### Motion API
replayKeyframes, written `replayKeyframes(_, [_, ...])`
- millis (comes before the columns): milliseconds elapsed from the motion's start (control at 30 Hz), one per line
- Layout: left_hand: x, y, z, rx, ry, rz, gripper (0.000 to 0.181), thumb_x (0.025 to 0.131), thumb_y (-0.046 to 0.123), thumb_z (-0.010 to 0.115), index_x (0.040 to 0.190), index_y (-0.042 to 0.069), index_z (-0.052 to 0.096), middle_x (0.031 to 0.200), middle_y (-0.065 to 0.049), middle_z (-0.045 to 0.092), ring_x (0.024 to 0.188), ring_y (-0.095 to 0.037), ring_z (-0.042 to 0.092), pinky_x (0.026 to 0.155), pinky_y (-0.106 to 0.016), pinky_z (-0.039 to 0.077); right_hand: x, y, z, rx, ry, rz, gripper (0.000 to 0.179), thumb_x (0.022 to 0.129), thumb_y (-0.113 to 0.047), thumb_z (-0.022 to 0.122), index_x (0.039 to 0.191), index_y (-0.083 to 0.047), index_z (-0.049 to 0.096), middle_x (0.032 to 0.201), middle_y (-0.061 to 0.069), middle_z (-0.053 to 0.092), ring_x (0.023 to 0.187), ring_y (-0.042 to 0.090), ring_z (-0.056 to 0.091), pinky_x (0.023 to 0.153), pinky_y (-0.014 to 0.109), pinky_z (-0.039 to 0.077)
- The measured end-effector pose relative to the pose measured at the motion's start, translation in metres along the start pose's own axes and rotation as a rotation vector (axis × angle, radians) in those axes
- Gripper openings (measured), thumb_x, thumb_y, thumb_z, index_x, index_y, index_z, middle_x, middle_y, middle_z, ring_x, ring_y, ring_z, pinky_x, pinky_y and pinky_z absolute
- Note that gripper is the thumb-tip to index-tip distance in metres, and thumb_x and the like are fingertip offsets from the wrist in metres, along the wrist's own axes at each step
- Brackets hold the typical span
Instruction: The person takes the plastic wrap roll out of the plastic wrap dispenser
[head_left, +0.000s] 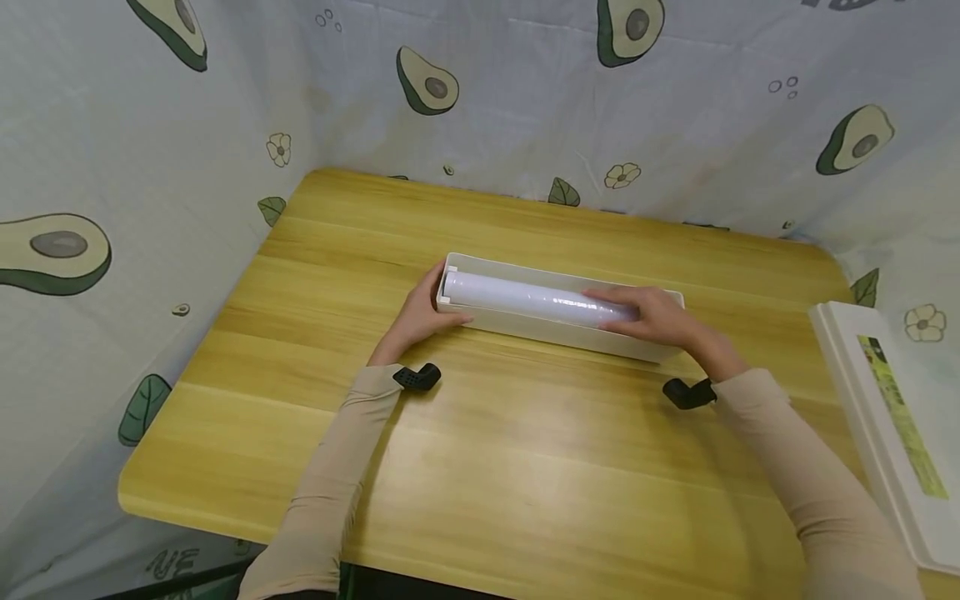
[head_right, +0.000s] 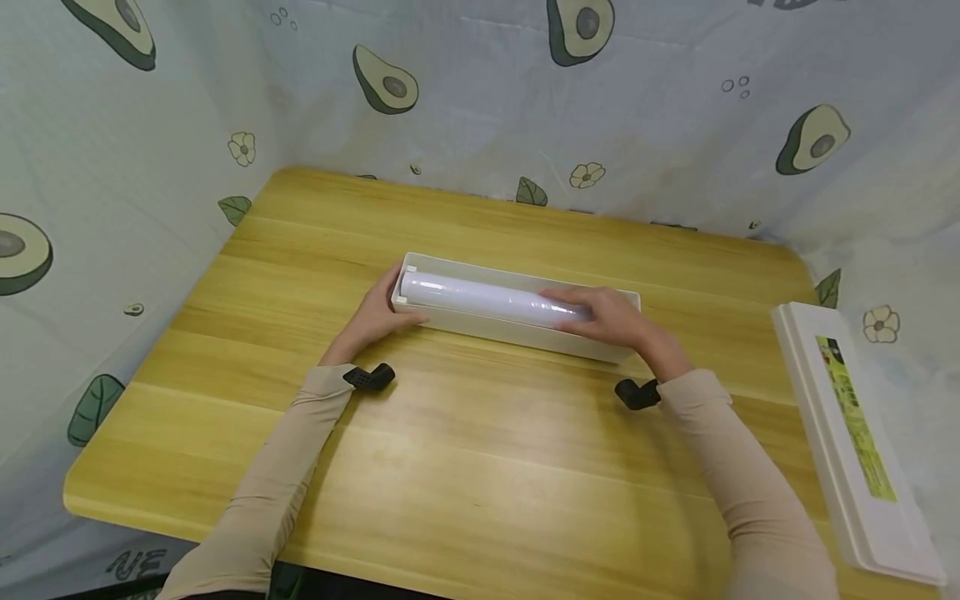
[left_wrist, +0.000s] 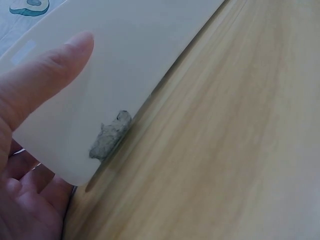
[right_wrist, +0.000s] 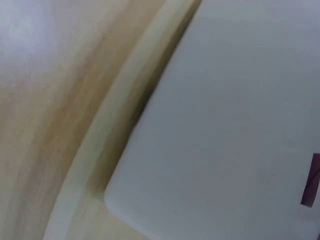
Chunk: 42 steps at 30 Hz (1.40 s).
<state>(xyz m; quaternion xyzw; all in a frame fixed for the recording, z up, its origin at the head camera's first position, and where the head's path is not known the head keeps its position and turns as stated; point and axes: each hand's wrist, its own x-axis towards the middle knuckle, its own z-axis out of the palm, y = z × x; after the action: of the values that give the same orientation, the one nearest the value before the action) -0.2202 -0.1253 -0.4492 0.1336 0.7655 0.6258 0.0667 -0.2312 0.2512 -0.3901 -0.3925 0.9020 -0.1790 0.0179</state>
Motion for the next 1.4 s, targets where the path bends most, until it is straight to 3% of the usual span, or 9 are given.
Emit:
replayKeyframes(267, [0.0, -0.001, 0.002, 0.018, 0.005, -0.008, 0.099, 0.072, 0.01, 0.08, 0.151, 0.019, 0.019, 0.146, -0.009, 0.039, 0.126, -0.027, 0.045, 0.105, -0.044, 0.04, -0.003, 0.001, 0.001, 0.016, 0.061, -0.056, 0.055, 0.08, -0.017, 0.073, 0.132, -0.017, 0.056, 0.119, 0.016, 0.066, 0.06, 0.004, 0.04, 0.059, 0.019, 0.033])
replayKeyframes(500, [-0.002, 0.0, 0.004, 0.016, 0.011, -0.009, 0.1, 0.072, 0.009, 0.08, 0.151, 0.017, 0.019, 0.146, -0.01, 0.039, 0.126, -0.028, 0.045, 0.106, -0.045, 0.039, -0.004, 0.0, -0.004, -0.04, 0.11, -0.069, 0.056, 0.076, -0.02, 0.075, 0.129, -0.021, 0.059, 0.11, 0.015, 0.07, 0.059, 0.006, 0.043, 0.054, 0.019, 0.032])
replayKeyframes(700, [-0.005, 0.001, 0.005, 0.021, 0.015, -0.025, 0.099, 0.072, 0.008, 0.08, 0.15, 0.017, 0.02, 0.145, -0.01, 0.04, 0.125, -0.026, 0.046, 0.106, -0.042, 0.039, -0.009, -0.006, -0.011, -0.025, 0.124, -0.062, 0.055, 0.077, -0.019, 0.075, 0.13, -0.02, 0.058, 0.105, 0.015, 0.071, 0.057, 0.003, 0.043, 0.053, 0.018, 0.03])
replayKeyframes(933, [-0.01, 0.021, 0.003, -0.017, -0.008, -0.042, 0.096, 0.074, 0.006, 0.078, 0.15, 0.014, 0.021, 0.143, -0.015, 0.041, 0.124, -0.032, 0.046, 0.104, -0.047, 0.04, -0.01, -0.011, -0.023, -0.035, 0.211, -0.092, 0.057, 0.074, -0.012, 0.076, 0.127, -0.019, 0.06, 0.103, 0.013, 0.072, 0.064, 0.005, 0.052, 0.059, 0.017, 0.033])
replayKeyframes(1033, [-0.014, 0.025, 0.001, -0.005, -0.011, -0.048, 0.096, 0.073, 0.005, 0.078, 0.15, 0.012, 0.021, 0.143, -0.016, 0.042, 0.125, -0.033, 0.046, 0.105, -0.047, 0.039, -0.01, -0.013, -0.024, -0.043, 0.193, -0.106, 0.055, 0.076, -0.015, 0.076, 0.128, -0.018, 0.06, 0.097, 0.011, 0.073, 0.058, 0.002, 0.045, 0.055, 0.017, 0.031])
replayKeyframes(1133, [-0.015, 0.018, 0.001, 0.003, -0.014, -0.05, 0.096, 0.072, 0.005, 0.079, 0.149, 0.013, 0.023, 0.141, -0.015, 0.044, 0.124, -0.032, 0.047, 0.104, -0.046, 0.04, -0.013, -0.015, -0.024, -0.045, 0.179, -0.111, 0.053, 0.077, -0.018, 0.075, 0.128, -0.017, 0.06, 0.094, 0.011, 0.073, 0.055, 0.001, 0.041, 0.051, 0.017, 0.028])
replayKeyframes(1267, [-0.009, 0.007, 0.005, 0.021, -0.003, -0.013, 0.096, 0.072, 0.009, 0.08, 0.149, 0.018, 0.024, 0.14, -0.011, 0.045, 0.122, -0.028, 0.049, 0.104, -0.044, 0.041, -0.02, -0.016, -0.028, -0.049, 0.217, -0.097, 0.052, 0.077, -0.016, 0.075, 0.127, -0.016, 0.061, 0.099, 0.014, 0.073, 0.059, 0.007, 0.054, 0.054, 0.019, 0.033])
replayKeyframes(1400, [-0.005, 0.004, 0.008, 0.029, 0.014, 0.008, 0.097, 0.072, 0.011, 0.081, 0.149, 0.02, 0.023, 0.14, -0.01, 0.045, 0.121, -0.027, 0.049, 0.103, -0.044, 0.041, -0.026, -0.016, -0.035, -0.076, 0.235, -0.076, 0.053, 0.076, -0.015, 0.075, 0.127, -0.017, 0.061, 0.104, 0.014, 0.072, 0.07, 0.016, 0.066, 0.058, 0.022, 0.04])
